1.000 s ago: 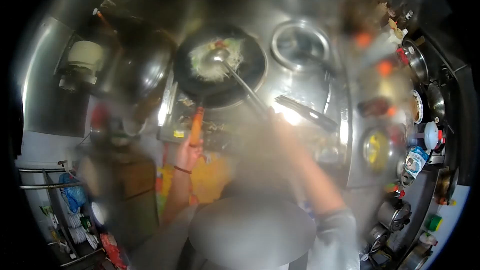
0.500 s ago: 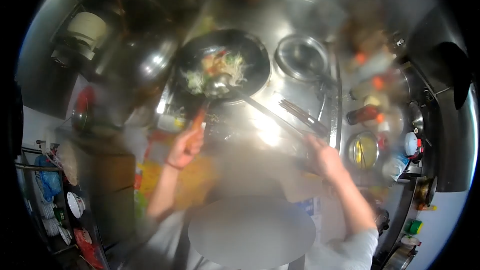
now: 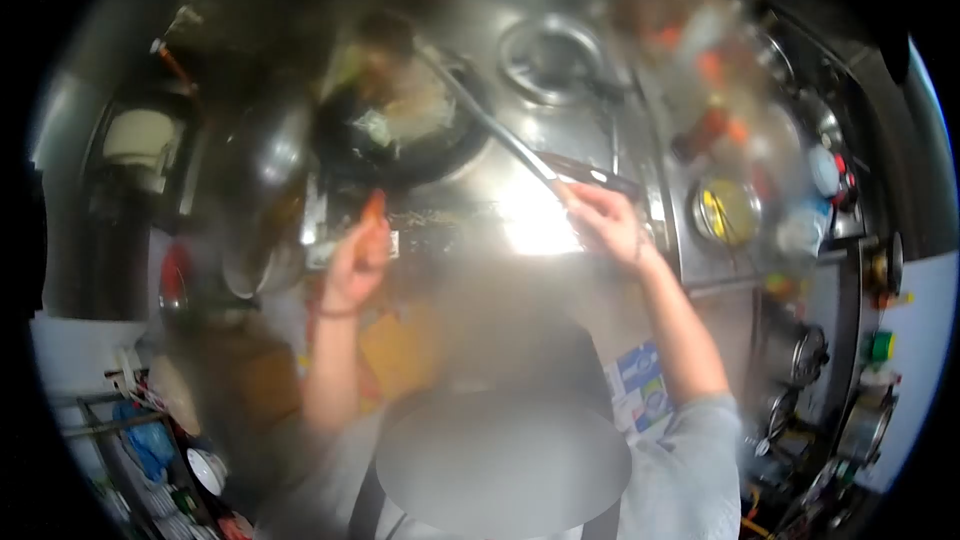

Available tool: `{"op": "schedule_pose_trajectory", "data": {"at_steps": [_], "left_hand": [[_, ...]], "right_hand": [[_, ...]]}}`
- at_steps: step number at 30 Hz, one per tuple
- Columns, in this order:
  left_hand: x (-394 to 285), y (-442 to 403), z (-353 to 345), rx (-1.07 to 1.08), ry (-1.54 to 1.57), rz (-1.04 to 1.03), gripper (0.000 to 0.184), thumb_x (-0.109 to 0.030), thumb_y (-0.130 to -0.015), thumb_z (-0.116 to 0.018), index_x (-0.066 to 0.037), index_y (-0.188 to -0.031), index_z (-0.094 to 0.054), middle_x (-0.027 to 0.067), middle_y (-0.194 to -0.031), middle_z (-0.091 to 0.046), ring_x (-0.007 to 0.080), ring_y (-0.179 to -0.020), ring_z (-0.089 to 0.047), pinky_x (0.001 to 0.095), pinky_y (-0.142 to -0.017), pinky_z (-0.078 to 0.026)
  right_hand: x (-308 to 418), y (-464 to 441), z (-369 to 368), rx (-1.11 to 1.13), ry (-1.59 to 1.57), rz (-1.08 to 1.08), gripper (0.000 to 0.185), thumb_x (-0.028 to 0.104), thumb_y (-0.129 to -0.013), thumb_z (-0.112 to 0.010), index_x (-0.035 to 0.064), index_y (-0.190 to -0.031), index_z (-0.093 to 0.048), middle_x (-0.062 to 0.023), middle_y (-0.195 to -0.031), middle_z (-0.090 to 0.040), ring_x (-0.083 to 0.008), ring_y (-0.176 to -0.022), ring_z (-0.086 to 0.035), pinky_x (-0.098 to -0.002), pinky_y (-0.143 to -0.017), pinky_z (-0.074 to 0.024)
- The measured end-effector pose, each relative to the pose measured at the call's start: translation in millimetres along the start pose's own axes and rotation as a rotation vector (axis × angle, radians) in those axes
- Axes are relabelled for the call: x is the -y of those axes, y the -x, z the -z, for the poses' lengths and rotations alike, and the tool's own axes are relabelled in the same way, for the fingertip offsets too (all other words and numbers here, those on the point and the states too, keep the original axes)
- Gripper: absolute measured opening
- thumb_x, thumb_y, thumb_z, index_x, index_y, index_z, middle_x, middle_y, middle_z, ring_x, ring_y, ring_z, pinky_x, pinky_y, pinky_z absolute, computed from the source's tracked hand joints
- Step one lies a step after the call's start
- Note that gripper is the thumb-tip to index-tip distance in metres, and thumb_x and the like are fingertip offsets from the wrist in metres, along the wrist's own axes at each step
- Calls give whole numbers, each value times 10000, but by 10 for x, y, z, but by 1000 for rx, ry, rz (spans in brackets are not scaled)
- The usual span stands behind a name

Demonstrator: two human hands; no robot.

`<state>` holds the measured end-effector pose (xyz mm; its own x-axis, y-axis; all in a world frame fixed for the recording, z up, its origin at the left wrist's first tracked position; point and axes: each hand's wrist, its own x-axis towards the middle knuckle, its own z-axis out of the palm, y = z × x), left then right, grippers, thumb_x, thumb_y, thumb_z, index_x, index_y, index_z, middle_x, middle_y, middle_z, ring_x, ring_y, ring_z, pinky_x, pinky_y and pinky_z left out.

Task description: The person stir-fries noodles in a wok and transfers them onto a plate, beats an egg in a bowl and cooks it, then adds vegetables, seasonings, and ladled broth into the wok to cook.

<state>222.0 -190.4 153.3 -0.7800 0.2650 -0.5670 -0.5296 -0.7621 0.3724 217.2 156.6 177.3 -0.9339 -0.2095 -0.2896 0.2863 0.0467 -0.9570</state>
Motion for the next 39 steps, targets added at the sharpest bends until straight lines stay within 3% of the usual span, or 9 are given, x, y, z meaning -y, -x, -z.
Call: {"op": "schedule_pose_trajectory", "data": {"at_steps": [4,6,12,14,15,17,20,29,39], "left_hand": [[-67,-213,-299,-200,-791,-276,199,-189,-854,-532,0,-906,-496,76,-779,-537,137,-627,-527,267,-520,-429],[244,-177,-466,-392,-1982,-1108,225,-147,-858,-506,-9,-1036,-503,165,-1133,-426,252,-1019,-452,368,-846,-391],[1929,-439,-1845,356,-857,-646,383,38,-815,-488,22,-1171,-347,142,-1220,-355,260,-1156,-396,347,-897,-411],[2188,-545,-2225,393,-785,-665,360,75,-801,-458,27,-1138,-340,140,-1182,-357,286,-1123,-423,402,-840,-483],[2289,-616,-2370,429,-816,-675,325,79,-802,-447,16,-1106,-353,138,-1180,-356,284,-1100,-442,384,-824,-493],[2507,-773,-2725,513,-825,-621,309,85,-801,-434,6,-1089,-356,137,-1176,-351,282,-1049,-478,386,-788,-510],[2861,-953,-3202,453,-807,-557,255,56,-799,-440,6,-1035,-361,150,-972,-439,228,-692,-549,310,-561,-514],[3385,-1384,-3918,417,-896,-24,197,75,-751,-456,11,-933,-414,86,-708,-474,130,-382,-465,217,-346,-413],[3515,-1607,-3863,440,-988,106,304,85,-758,-450,-12,-1044,-414,70,-674,-489,134,-418,-497,219,-396,-415]], "right_hand": [[-85,240,-349,23,-475,-229,333,233,-879,-496,65,-1166,-480,-7,-644,-451,-47,-393,-333,-171,-327,-230],[67,336,-382,140,-579,-239,352,276,-893,-463,70,-1179,-463,-32,-668,-457,-55,-388,-315,-178,-321,-229],[-198,428,326,277,-876,-163,309,259,-901,-444,72,-1137,-516,-49,-662,-492,-83,-455,-428,-202,-364,-336],[-42,445,867,-82,119,575,252,204,-889,-464,48,-1058,-569,-74,-731,-568,-122,-597,-536,-235,-538,-448],[142,619,1346,-41,204,303,199,133,-862,-494,36,-1006,-593,-99,-841,-614,-126,-763,-574,-254,-710,-451],[-326,528,2551,-359,-610,396,206,14,-781,-539,31,-978,-597,-95,-881,-629,-121,-810,-575,-241,-701,-460],[-451,742,4283,-1244,736,240,170,126,-802,-537,28,-914,-617,-137,-870,-624,-213,-716,-619,-309,-642,-494],[-807,371,5569,-325,822,-180,271,-2,-604,-548,23,-869,-603,-191,-807,-608,-360,-809,-573,-391,-675,-460],[-981,267,5821,-592,1005,179,203,-1,-703,-526,1,-898,-582,-191,-767,-602,-367,-706,-578,-385,-628,-468]]}}
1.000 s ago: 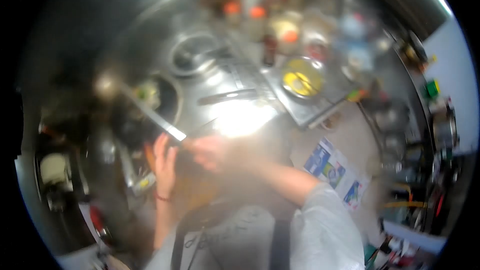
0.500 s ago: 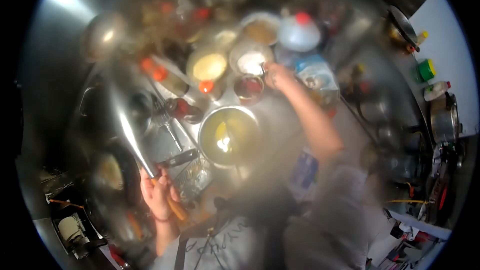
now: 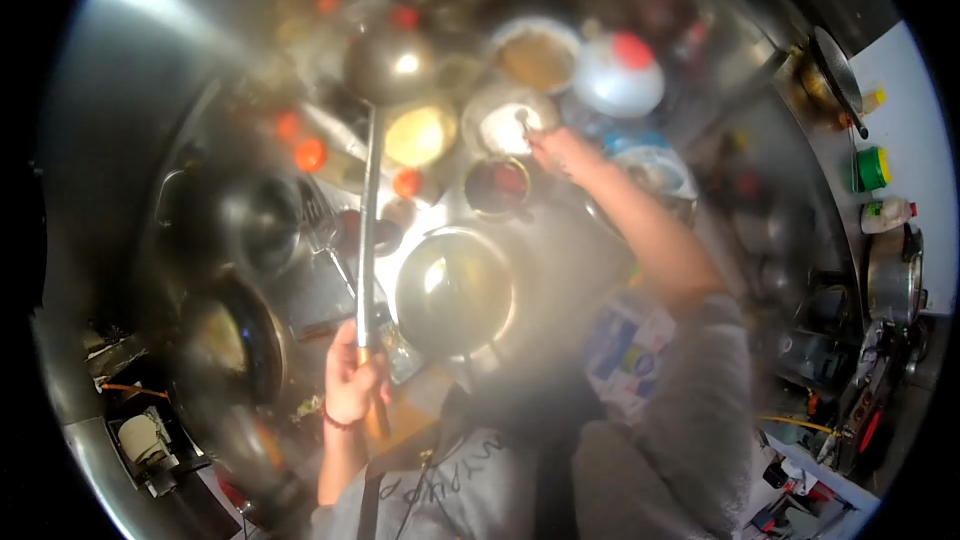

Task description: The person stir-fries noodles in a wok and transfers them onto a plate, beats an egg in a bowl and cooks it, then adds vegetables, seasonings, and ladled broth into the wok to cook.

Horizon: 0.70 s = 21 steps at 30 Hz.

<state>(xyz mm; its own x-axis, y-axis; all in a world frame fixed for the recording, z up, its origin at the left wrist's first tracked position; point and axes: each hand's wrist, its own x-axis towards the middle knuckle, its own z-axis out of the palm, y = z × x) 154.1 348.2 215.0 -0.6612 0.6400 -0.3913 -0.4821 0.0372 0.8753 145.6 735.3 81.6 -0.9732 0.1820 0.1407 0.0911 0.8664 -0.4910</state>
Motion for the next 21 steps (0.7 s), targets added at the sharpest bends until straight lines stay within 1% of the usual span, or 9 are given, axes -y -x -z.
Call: {"op": "schedule_pose_trajectory", "data": {"at_steps": [2,4,6,9,13,15,16,18,21], "left_hand": [[5,-13,15,14,-20,9,301,84,-764,-452,-12,-1046,-413,58,-678,-494,124,-421,-499,218,-395,-413],[27,3,60,26,-27,13,298,82,-771,-452,-16,-1049,-416,43,-671,-495,114,-420,-496,215,-396,-411],[10,15,71,19,-41,38,297,79,-774,-455,-17,-1053,-417,38,-661,-495,109,-419,-495,212,-396,-409],[41,44,117,-4,-68,56,303,69,-777,-467,-11,-1066,-417,27,-656,-491,100,-424,-497,207,-397,-404],[24,38,116,-36,-123,105,310,60,-777,-481,-2,-1075,-421,20,-663,-492,92,-432,-500,204,-400,-403],[33,47,123,-51,-174,99,358,100,-733,-435,-38,-1062,-409,39,-650,-486,103,-389,-443,218,-348,-387],[22,48,116,-52,-174,99,358,100,-733,-435,-38,-1062,-409,39,-650,-486,103,-389,-443,218,-348,-387],[-22,44,100,-97,-208,143,335,93,-736,-449,-20,-1049,-414,38,-653,-488,96,-395,-449,219,-352,-384],[-42,37,113,-113,-258,151,309,80,-738,-459,-5,-1032,-423,40,-655,-494,92,-401,-455,219,-353,-383]], "right_hand": [[43,-33,22,-16,-62,-9,210,27,-741,-526,-3,-939,-588,-192,-734,-606,-362,-660,-580,-357,-602,-477],[-11,-61,-43,-147,-268,-159,209,51,-771,-512,2,-959,-591,-207,-709,-599,-356,-630,-577,-339,-584,-477],[-13,-66,40,-142,-250,-172,212,54,-793,-487,9,-973,-590,-238,-729,-588,-361,-673,-586,-365,-601,-478],[110,-80,189,-146,60,-172,215,31,-795,-455,-3,-963,-584,-260,-716,-571,-392,-690,-585,-418,-615,-470],[-49,-85,39,-40,103,-62,218,37,-795,-452,-18,-970,-569,-218,-672,-589,-339,-616,-602,-394,-599,-479],[10,-102,35,58,-183,-269,218,35,-812,-430,-46,-969,-559,-161,-655,-609,-233,-556,-609,-329,-561,-496],[47,-116,48,58,-183,-269,218,35,-812,-430,-46,-969,-559,-161,-655,-609,-233,-556,-609,-329,-561,-496],[128,-147,106,54,-634,-629,215,36,-833,-409,-79,-943,-554,-116,-676,-612,-142,-553,-594,-252,-541,-500],[169,-201,232,-43,-738,-662,214,25,-846,-393,-93,-930,-551,-125,-702,-609,-143,-558,-591,-221,-537,-499]]}}
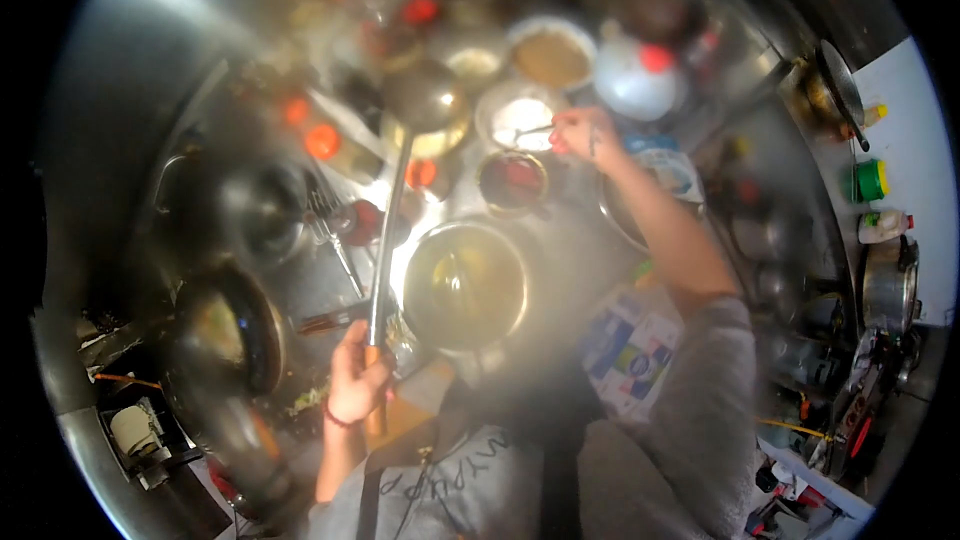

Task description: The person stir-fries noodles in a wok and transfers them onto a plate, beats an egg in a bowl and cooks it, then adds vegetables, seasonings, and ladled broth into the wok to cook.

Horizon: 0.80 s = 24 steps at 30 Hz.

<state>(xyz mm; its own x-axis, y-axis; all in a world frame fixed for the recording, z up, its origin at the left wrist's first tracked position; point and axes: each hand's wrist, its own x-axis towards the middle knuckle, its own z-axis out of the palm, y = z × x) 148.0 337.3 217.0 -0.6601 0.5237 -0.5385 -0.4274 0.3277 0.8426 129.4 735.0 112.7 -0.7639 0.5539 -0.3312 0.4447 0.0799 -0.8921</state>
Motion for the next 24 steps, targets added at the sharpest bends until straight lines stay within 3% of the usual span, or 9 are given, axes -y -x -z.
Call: {"op": "schedule_pose_trajectory", "data": {"at_steps": [5,7,8,11,12,15,21,23,24], "left_hand": [[-66,25,14,-10,-33,4,298,68,-728,-450,-8,-1015,-440,46,-625,-496,100,-387,-451,218,-344,-375],[-94,34,22,-10,-22,-1,299,65,-724,-445,-9,-1014,-442,47,-609,-494,103,-381,-448,218,-341,-372],[-103,36,30,33,89,6,296,67,-722,-438,-4,-1009,-444,48,-598,-492,107,-377,-449,220,-339,-373],[-106,45,7,51,199,-13,289,66,-722,-433,5,-1004,-447,46,-586,-491,108,-375,-451,222,-337,-375],[-98,47,-8,29,202,-35,284,63,-725,-434,9,-1004,-448,43,-586,-493,106,-376,-453,222,-337,-376],[-84,45,23,-78,-10,-29,202,25,-751,-498,29,-948,-456,37,-637,-521,97,-433,-515,218,-390,-407],[-81,62,40,-140,-91,-27,254,7,-755,-505,53,-1000,-456,52,-646,-530,97,-432,-509,228,-393,-406],[-79,60,12,-156,-98,-47,261,3,-753,-509,62,-1002,-454,64,-640,-532,108,-437,-518,235,-398,-413],[-31,45,15,-157,-156,-64,366,31,-738,-473,58,-1098,-411,36,-669,-486,102,-441,-475,229,-377,-402]], "right_hand": [[432,122,-16,-20,68,182,212,15,-852,-392,-81,-943,-557,-111,-704,-611,-132,-556,-581,-222,-528,-496],[571,122,-158,-52,233,449,208,41,-862,-404,-62,-935,-570,-93,-691,-615,-117,-572,-595,-221,-537,-496],[557,38,-232,-175,401,649,202,60,-852,-424,-36,-932,-582,-119,-675,-617,-183,-575,-619,-271,-547,-502],[562,-157,-429,-339,681,790,200,68,-830,-439,-17,-931,-589,-171,-681,-607,-283,-597,-623,-341,-577,-500],[543,-199,-516,-278,610,720,207,64,-809,-437,0,-928,-595,-205,-704,-595,-351,-621,-596,-388,-615,-486],[347,-364,-815,-56,720,882,209,61,-807,-431,-3,-914,-599,-205,-692,-591,-350,-623,-590,-386,-627,-483],[204,-410,-1068,285,601,457,208,52,-822,-429,-39,-920,-588,-100,-646,-606,-142,-536,-578,-285,-502,-475],[328,-321,-985,185,29,71,212,43,-841,-410,-54,-906,-588,-106,-652,-606,-128,-524,-569,-246,-483,-476],[362,-327,-924,178,25,59,209,31,-848,-404,-56,-899,-587,-109,-662,-607,-126,-524,-567,-228,-489,-477]]}}
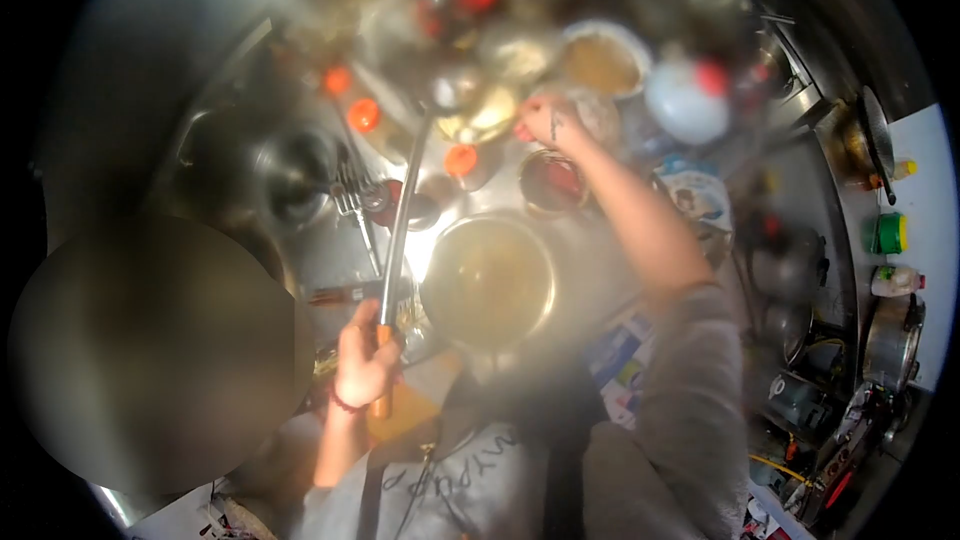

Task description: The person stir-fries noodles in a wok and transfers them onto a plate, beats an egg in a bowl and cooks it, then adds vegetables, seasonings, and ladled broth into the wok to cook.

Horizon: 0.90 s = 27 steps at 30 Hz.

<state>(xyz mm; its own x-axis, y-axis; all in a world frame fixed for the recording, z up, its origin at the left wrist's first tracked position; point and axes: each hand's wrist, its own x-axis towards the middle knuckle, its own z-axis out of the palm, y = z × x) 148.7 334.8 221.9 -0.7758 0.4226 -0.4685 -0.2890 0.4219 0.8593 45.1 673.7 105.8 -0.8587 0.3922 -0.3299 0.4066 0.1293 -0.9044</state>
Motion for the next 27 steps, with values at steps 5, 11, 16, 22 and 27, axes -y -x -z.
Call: {"op": "schedule_pose_trajectory", "data": {"at_steps": [5,11,16,22,27], "left_hand": [[-82,17,29,42,61,76,260,24,-746,-492,66,-1000,-453,79,-672,-544,118,-427,-515,243,-392,-415],[-127,-56,82,237,426,113,204,57,-742,-467,17,-942,-458,48,-658,-507,107,-410,-486,220,-397,-412],[-176,-82,39,279,407,100,166,54,-754,-466,5,-912,-451,52,-656,-510,110,-422,-495,219,-401,-416],[-217,-93,-4,273,391,108,190,51,-753,-470,8,-938,-456,50,-660,-511,112,-423,-497,217,-399,-412],[-253,-142,-45,288,388,100,199,47,-749,-477,12,-944,-464,60,-676,-515,115,-425,-502,217,-395,-411]], "right_hand": [[127,143,287,-75,18,245,196,44,-846,-423,-47,-907,-585,-113,-663,-619,-128,-532,-583,-236,-505,-480],[-137,-108,690,-652,833,579,221,64,-781,-450,-17,-922,-599,-222,-670,-592,-367,-644,-599,-428,-611,-481],[-425,-394,720,-539,943,351,215,90,-760,-465,-26,-889,-592,-255,-669,-571,-401,-650,-579,-450,-618,-471],[-608,-330,696,-771,747,568,192,88,-783,-456,-33,-804,-603,-242,-644,-587,-360,-598,-605,-403,-574,-500],[-674,-452,667,-722,-188,174,210,44,-820,-431,-92,-784,-587,-134,-613,-612,-165,-479,-595,-265,-453,-505]]}}
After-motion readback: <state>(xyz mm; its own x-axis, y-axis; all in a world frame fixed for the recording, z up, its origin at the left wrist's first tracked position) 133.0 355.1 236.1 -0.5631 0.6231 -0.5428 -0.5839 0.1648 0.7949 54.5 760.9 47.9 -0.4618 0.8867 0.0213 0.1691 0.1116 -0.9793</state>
